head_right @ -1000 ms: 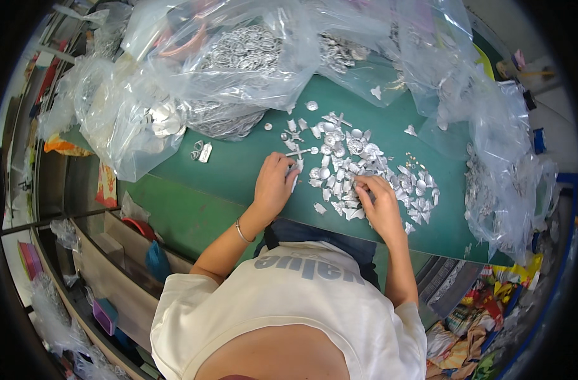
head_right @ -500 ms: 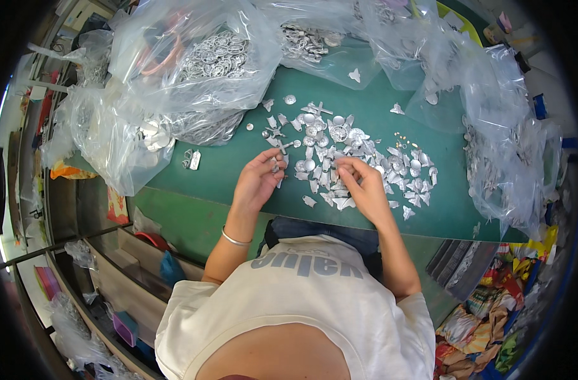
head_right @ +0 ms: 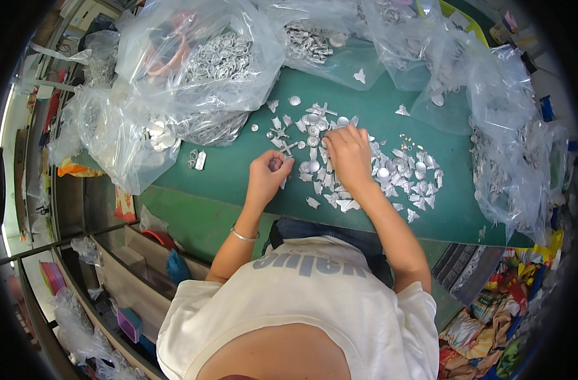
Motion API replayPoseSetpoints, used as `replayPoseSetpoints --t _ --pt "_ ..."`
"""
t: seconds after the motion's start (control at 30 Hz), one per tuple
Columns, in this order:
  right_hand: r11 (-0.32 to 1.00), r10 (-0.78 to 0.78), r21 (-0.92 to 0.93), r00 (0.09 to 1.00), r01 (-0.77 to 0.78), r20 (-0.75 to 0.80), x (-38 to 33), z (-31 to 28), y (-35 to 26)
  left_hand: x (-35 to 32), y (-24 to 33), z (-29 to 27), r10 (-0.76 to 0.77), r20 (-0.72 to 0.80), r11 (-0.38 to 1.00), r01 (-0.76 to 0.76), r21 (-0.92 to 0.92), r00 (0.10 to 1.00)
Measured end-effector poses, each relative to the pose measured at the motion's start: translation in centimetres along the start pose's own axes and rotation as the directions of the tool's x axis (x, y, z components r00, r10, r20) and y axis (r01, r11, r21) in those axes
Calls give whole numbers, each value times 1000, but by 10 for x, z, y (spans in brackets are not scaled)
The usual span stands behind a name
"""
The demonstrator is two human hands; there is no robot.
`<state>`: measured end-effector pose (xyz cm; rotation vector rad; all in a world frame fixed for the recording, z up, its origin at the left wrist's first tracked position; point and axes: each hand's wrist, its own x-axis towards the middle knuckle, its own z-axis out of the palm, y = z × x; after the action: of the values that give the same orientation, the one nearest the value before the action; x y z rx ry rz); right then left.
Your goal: The person sorts small metal components, including star-shaped and cross-shaped pieces, by hand on a green workbench, occasionally picking them from plastic bags and placing them into piles or other bags.
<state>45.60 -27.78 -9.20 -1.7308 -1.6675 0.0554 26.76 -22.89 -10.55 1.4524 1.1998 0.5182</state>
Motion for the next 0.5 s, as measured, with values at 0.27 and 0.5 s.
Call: replayPoseSetpoints --t 0.27,0.5 --pt "939 -43 343 998 28 38 -25 -37 -37 -19 12 26 -256 548 278 604 -747 796" --pt "973 227 -38 973 -228 -31 -38 -44 4 -18 23 21 -114 310 801 272 -533 944"
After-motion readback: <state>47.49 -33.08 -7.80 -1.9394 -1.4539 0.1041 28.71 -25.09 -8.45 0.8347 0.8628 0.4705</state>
